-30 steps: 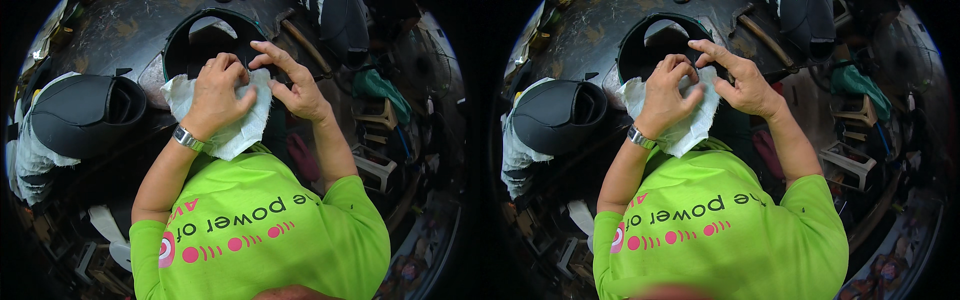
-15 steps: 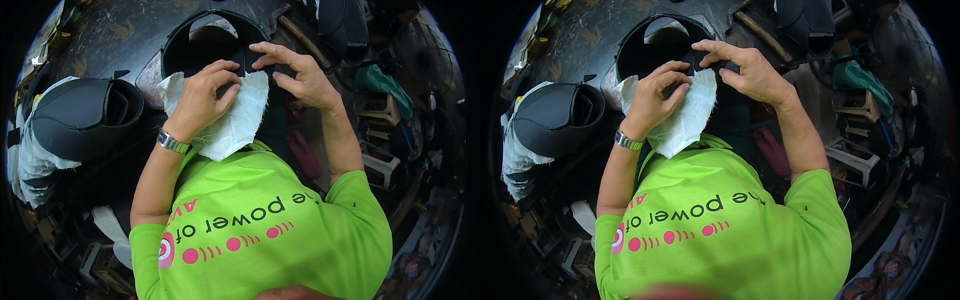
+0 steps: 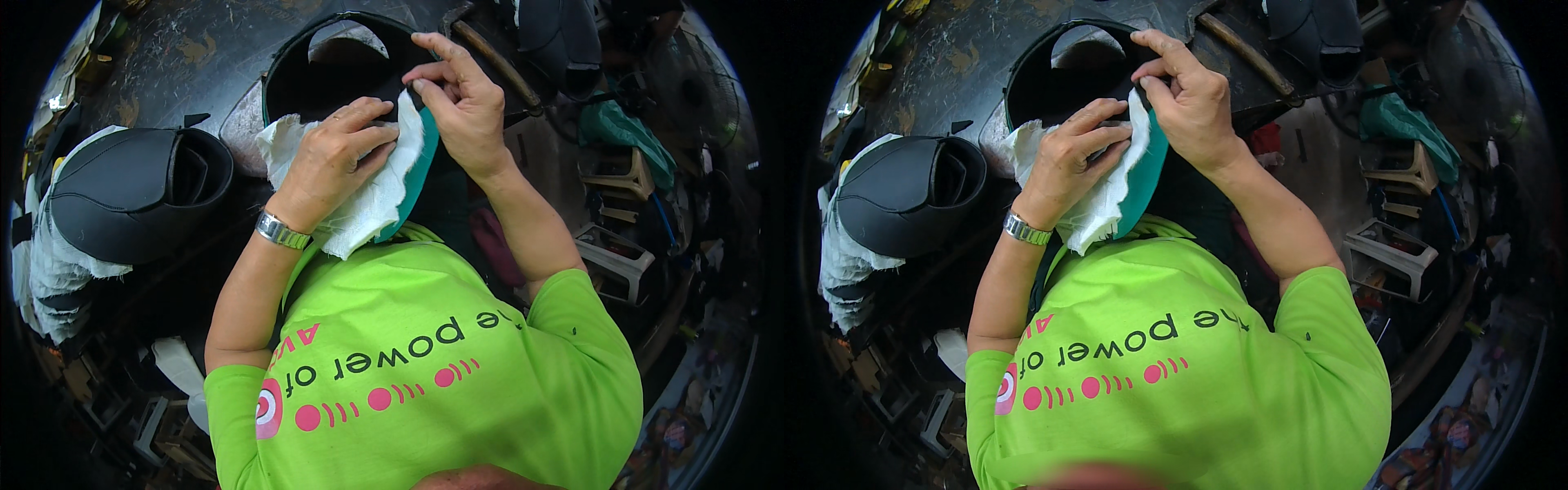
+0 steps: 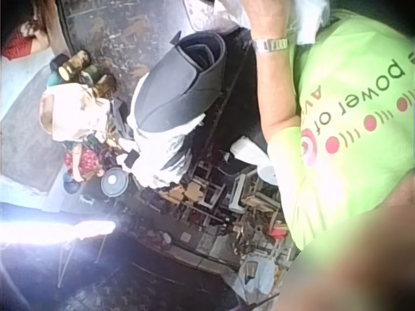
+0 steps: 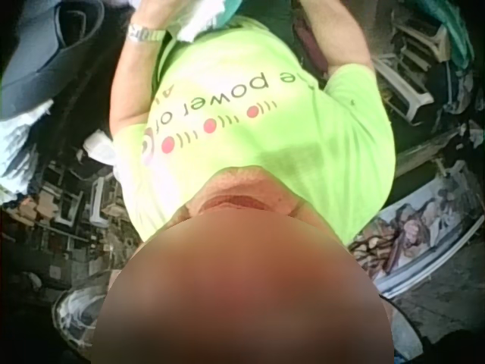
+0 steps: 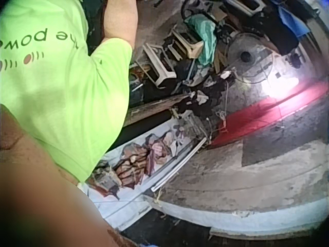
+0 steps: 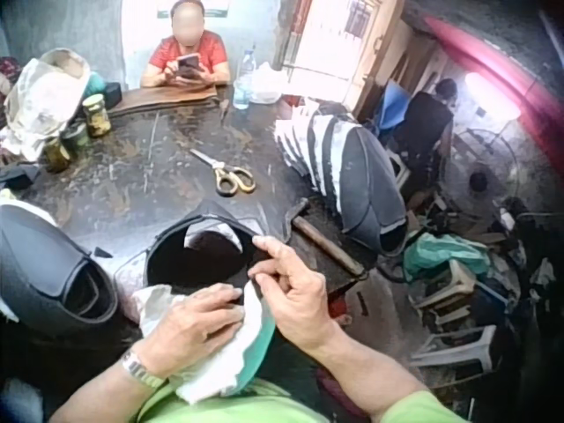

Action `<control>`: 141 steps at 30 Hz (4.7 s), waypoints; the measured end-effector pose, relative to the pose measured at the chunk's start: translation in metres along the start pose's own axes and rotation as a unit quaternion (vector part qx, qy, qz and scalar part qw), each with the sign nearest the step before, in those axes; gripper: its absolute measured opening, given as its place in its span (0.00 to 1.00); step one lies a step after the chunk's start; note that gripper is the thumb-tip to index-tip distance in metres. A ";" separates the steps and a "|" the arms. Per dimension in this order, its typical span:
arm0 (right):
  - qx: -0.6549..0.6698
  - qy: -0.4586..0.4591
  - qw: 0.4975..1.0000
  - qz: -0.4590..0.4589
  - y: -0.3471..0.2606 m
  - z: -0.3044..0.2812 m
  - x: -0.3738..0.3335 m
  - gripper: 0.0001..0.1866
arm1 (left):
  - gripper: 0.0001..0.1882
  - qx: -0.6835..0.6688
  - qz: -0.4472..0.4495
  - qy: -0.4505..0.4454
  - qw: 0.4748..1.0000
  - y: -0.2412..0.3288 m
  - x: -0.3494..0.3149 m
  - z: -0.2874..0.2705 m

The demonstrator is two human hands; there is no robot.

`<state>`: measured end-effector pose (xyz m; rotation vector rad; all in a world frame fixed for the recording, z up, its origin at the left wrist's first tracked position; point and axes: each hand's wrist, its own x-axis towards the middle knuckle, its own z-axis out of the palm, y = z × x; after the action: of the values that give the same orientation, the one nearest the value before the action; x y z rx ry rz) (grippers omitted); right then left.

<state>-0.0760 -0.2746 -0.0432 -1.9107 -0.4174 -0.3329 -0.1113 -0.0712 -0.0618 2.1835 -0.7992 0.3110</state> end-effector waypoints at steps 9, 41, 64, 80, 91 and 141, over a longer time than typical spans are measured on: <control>-0.012 -0.053 0.998 -0.016 -0.004 -0.013 0.008 0.30 | 0.16 0.019 0.004 -0.004 1.000 0.000 -0.001 0.000; -0.200 0.027 0.977 -0.066 -0.020 0.000 -0.032 0.40 | 0.29 0.083 0.002 -0.046 0.995 0.003 0.006 0.004; -0.010 -0.117 0.993 0.031 0.033 -0.038 -0.025 0.18 | 0.27 0.060 -0.024 -0.054 0.996 0.008 0.007 0.000; 0.202 -0.058 0.973 0.094 0.022 -0.048 -0.027 0.19 | 0.27 0.104 0.014 -0.066 0.992 0.010 0.002 0.001; -0.462 -0.032 0.866 -0.186 -0.020 -0.029 0.049 0.44 | 0.12 0.273 -0.031 -0.021 0.961 0.033 0.006 -0.055; 0.008 -0.128 0.992 0.016 -0.001 0.020 -0.035 0.37 | 0.12 0.063 -0.167 0.050 0.983 0.009 -0.009 -0.019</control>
<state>-0.1078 -0.2599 -0.0643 -1.9493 -0.5572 -0.0621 -0.1238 -0.0572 -0.0478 2.3531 -0.3555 0.3024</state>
